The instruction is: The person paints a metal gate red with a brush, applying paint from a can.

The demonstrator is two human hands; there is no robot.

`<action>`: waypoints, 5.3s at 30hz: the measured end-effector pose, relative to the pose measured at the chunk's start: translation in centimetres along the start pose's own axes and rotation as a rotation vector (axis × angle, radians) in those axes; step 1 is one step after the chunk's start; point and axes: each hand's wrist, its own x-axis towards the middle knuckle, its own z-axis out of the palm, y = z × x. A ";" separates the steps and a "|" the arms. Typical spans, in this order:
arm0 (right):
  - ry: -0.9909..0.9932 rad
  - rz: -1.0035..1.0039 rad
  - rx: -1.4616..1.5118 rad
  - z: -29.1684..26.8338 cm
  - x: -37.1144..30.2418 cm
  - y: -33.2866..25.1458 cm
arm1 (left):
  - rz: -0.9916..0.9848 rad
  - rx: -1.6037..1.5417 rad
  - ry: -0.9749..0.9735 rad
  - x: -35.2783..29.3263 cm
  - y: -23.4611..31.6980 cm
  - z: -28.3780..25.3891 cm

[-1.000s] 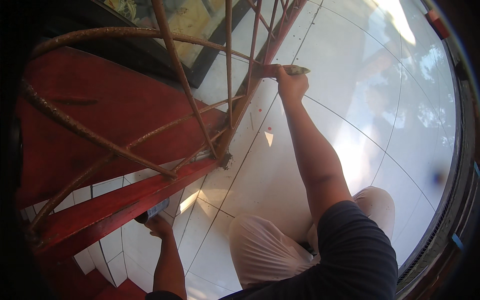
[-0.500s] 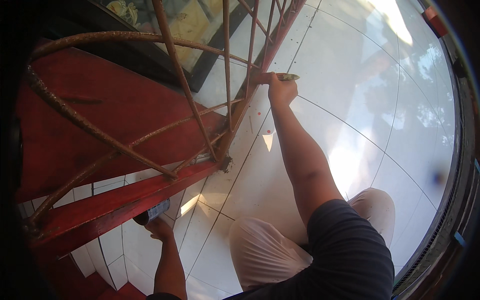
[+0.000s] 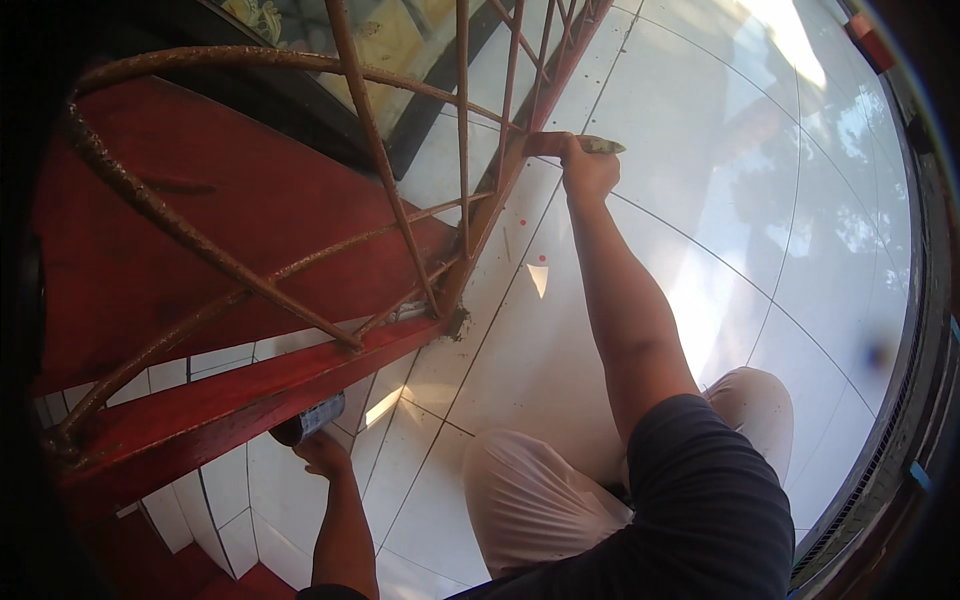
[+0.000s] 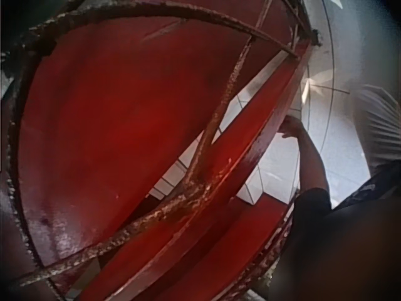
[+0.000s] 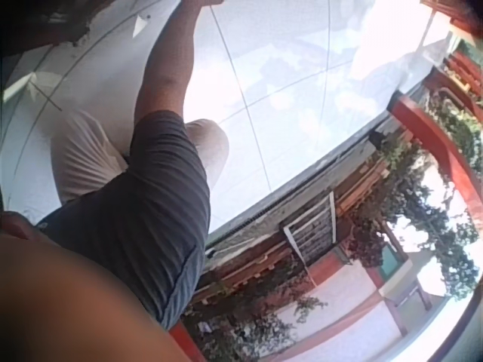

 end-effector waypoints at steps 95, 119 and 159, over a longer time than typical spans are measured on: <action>-0.317 -0.229 -0.144 -7.1 -21.3 4.8 | 0.033 0.021 -0.023 -0.7 1.6 -0.7; -0.218 0.184 0.175 -6.4 -22.8 6.2 | 0.009 0.020 -0.017 -0.4 1.4 -1.0; 0.149 0.521 0.682 -1.2 -8.3 6.2 | -0.049 0.002 -0.110 -0.9 2.2 -1.4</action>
